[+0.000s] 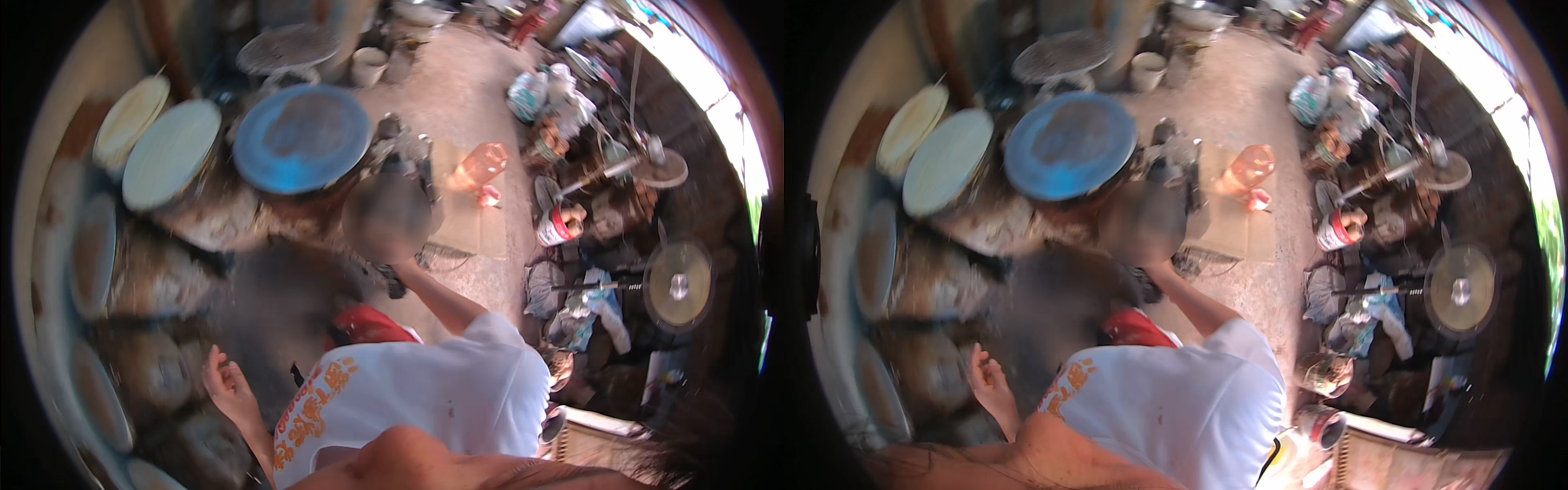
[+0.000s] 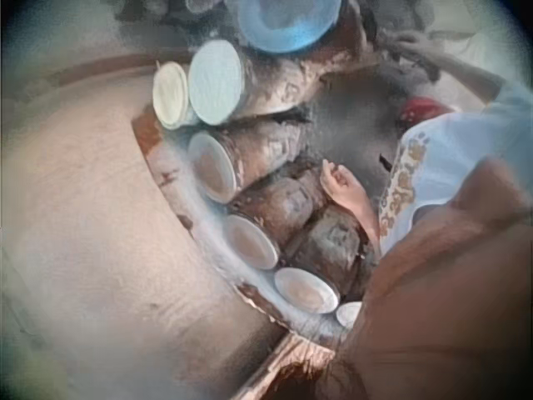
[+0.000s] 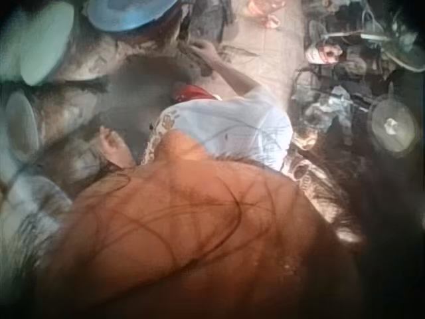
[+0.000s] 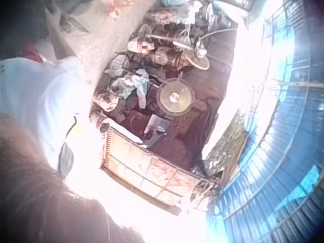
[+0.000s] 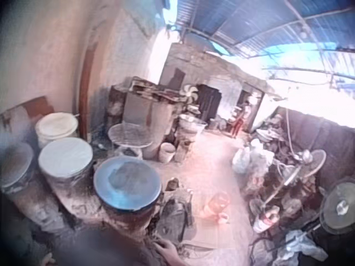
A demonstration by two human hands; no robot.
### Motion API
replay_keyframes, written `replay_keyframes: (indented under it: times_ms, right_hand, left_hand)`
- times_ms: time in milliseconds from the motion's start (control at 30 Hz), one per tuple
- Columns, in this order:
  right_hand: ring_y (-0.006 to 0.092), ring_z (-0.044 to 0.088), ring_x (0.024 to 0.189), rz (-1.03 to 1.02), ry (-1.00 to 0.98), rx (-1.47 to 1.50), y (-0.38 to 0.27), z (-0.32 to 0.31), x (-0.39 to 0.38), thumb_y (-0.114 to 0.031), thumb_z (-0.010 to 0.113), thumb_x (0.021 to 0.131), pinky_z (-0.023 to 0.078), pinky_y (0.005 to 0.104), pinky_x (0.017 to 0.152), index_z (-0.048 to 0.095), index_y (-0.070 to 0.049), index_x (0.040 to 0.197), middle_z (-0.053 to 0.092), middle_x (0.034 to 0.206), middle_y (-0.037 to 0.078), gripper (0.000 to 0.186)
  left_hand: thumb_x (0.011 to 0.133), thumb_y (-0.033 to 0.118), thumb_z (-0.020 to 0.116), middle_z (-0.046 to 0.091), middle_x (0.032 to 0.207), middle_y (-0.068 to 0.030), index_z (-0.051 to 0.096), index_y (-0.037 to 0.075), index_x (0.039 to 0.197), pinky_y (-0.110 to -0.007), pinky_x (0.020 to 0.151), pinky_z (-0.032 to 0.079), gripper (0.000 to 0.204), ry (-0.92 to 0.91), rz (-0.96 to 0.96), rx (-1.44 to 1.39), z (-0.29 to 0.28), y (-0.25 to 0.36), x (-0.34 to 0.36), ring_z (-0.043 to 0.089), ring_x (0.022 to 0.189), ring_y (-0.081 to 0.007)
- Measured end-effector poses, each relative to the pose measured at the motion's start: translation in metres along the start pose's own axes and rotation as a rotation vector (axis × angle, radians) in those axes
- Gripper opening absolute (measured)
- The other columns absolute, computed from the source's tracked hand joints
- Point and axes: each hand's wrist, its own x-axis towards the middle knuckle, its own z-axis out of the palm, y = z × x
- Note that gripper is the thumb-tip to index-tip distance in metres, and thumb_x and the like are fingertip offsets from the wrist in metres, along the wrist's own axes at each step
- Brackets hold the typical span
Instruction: The person prepares thin pancakes by ladling batter onto hot circular pans and spreading it with a wooden stick. They flip the pancakes, stack them on a tray, and occasionally wipe the pans with a cloth.
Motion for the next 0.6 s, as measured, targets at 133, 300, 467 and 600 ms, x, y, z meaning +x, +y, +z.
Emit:
replay_keyframes:
  times_ms: [133,300,467,600]
  right_hand:
    - [0.0282,0.057,0.095,-0.210,0.567,-0.405,-0.001,-0.117,0.021,-0.022,0.067,0.078,0.046,0.0363,0.084,0.069,-0.010,0.094,0.058,0.097,0.014,0.021]
    - [0.0347,0.050,0.104,-0.254,0.569,-0.658,0.013,-0.147,0.049,-0.025,0.067,0.073,0.044,0.0427,0.088,0.064,-0.016,0.108,0.054,0.107,0.015,0.036]
    - [0.0363,0.047,0.111,-0.150,0.318,-0.984,0.004,-0.130,0.056,-0.025,0.067,0.073,0.041,0.0440,0.094,0.062,-0.018,0.113,0.052,0.117,0.016,0.041]
    - [0.0354,0.049,0.109,-0.182,0.279,-0.868,-0.006,-0.144,0.043,-0.022,0.065,0.074,0.043,0.0429,0.092,0.064,-0.015,0.110,0.054,0.114,0.015,0.037]
  left_hand:
    - [0.084,-0.002,0.056,0.055,0.103,-0.0072,0.055,0.005,0.121,-0.026,0.062,0.046,0.038,-0.267,0.220,-0.119,0.129,0.011,0.073,0.053,0.076,-0.0144]
    - [0.081,-0.002,0.058,0.053,0.101,-0.0086,0.055,0.004,0.118,-0.025,0.059,0.047,0.037,-0.556,0.346,-0.101,0.204,0.103,0.099,0.053,0.070,-0.0147]
    - [0.080,-0.002,0.059,0.051,0.099,-0.0086,0.056,0.005,0.117,-0.025,0.058,0.047,0.037,-0.646,0.248,-0.134,0.235,0.099,0.102,0.053,0.067,-0.0134]
    - [0.080,-0.002,0.060,0.050,0.104,-0.0093,0.056,0.005,0.117,-0.025,0.059,0.048,0.037,-0.645,0.253,-0.070,0.242,0.089,0.111,0.054,0.066,-0.0131]
